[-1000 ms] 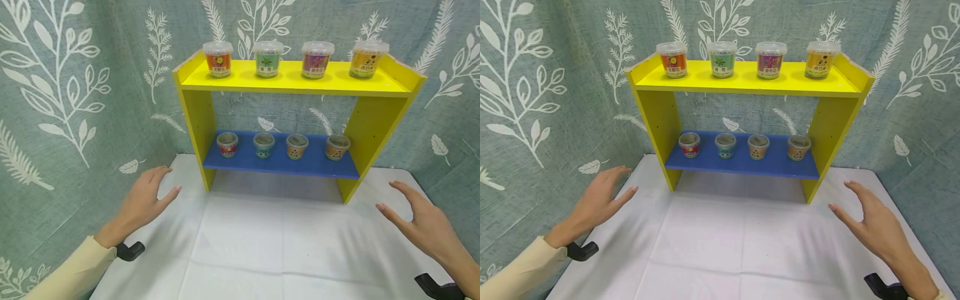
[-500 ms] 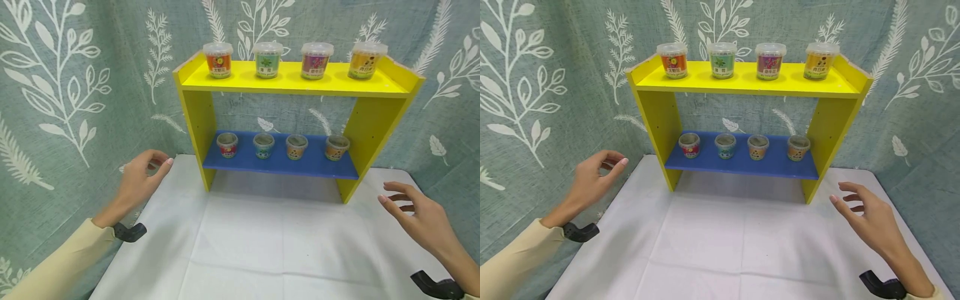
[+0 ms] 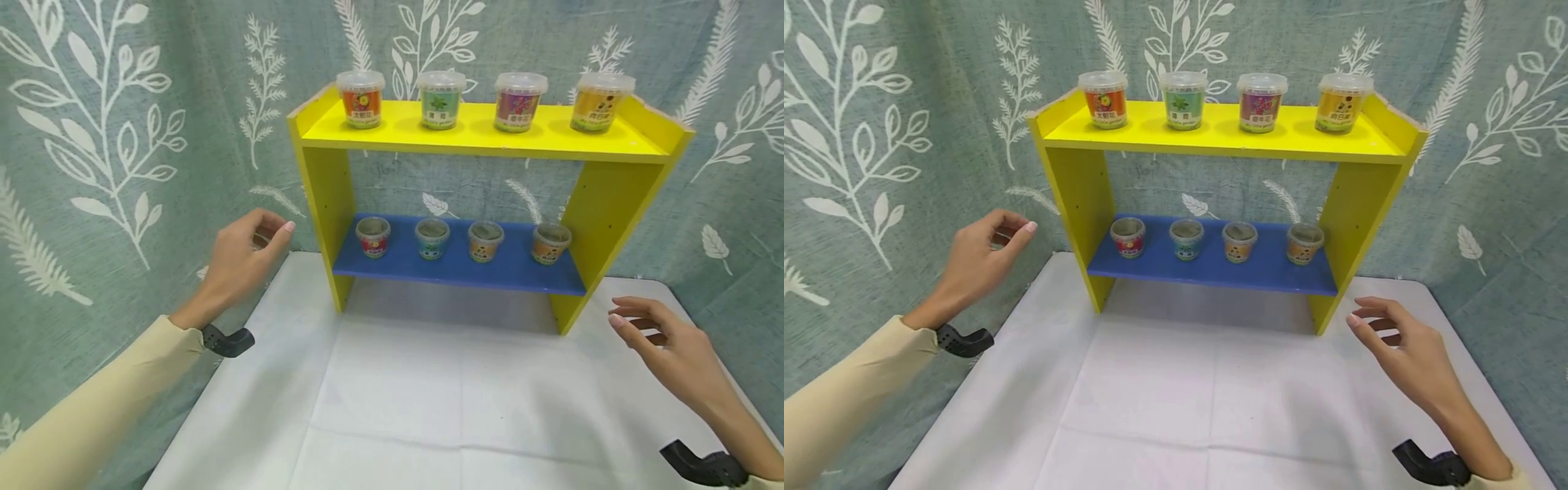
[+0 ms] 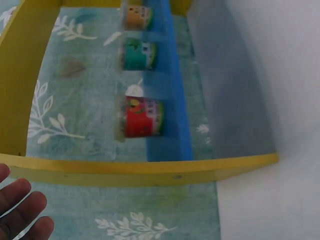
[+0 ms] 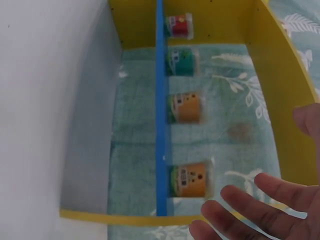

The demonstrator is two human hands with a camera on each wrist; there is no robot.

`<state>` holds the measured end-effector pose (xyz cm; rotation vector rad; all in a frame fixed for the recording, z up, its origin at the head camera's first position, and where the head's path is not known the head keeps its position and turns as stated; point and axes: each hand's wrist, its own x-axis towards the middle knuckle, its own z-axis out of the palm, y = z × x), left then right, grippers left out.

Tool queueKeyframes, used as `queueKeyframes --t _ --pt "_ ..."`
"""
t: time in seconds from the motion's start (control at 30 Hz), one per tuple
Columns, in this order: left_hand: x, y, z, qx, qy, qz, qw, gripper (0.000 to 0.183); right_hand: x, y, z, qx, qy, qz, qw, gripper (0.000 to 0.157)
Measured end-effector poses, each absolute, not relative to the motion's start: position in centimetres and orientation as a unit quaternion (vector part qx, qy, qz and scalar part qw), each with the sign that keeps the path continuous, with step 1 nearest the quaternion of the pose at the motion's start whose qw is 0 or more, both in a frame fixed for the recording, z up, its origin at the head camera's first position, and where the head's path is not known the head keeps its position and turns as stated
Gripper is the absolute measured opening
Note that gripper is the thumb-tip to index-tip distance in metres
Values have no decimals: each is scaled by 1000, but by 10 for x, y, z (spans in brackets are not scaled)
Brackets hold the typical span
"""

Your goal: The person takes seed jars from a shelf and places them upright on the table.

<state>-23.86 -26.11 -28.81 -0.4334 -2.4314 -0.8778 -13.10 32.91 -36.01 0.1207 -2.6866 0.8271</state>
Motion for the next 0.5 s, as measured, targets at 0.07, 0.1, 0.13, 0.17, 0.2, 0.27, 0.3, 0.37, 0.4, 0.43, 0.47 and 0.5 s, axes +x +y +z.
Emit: queueKeyframes --t 0.07,0.1,0.13,0.17,0.2,0.27,0.3,0.37,0.4,0.43,0.47,0.5 --pt "-244 -258 -283 -162 -892 -326 268 37 -131 327 -359 49 -940 298 161 43" --pt "-248 -256 -281 -164 -889 -328 274 38 -131 326 -358 53 -938 302 159 43" --pt "-251 -254 -278 -164 -886 -330 282 38 -131 326 -358 56 -937 305 159 42" --pt "-255 -253 -276 -164 -884 -330 289 38 -131 325 -357 59 -937 307 158 42" --pt "-258 -251 -273 -164 -880 -331 297 39 -131 324 -357 63 -935 311 157 42" --pt "-265 -250 -269 -162 -874 -335 312 40 -131 322 -357 69 -932 320 157 40" --pt "-268 -250 -266 -159 -872 -338 317 41 -132 321 -358 72 -931 323 156 40" --pt "-273 -249 -261 -150 -870 -343 321 42 -132 320 -359 77 -928 328 156 38" --pt "-275 -249 -258 -146 -869 -346 321 44 -132 319 -359 79 -928 330 155 38" --pt "-277 -248 -255 -141 -870 -348 320 45 -133 318 -359 81 -927 332 154 38" --pt "-278 -248 -253 -138 -870 -350 319 47 -133 317 -360 82 -927 331 154 37" --pt "-279 -247 -249 -133 -871 -351 316 48 -133 315 -360 81 -928 329 154 38"
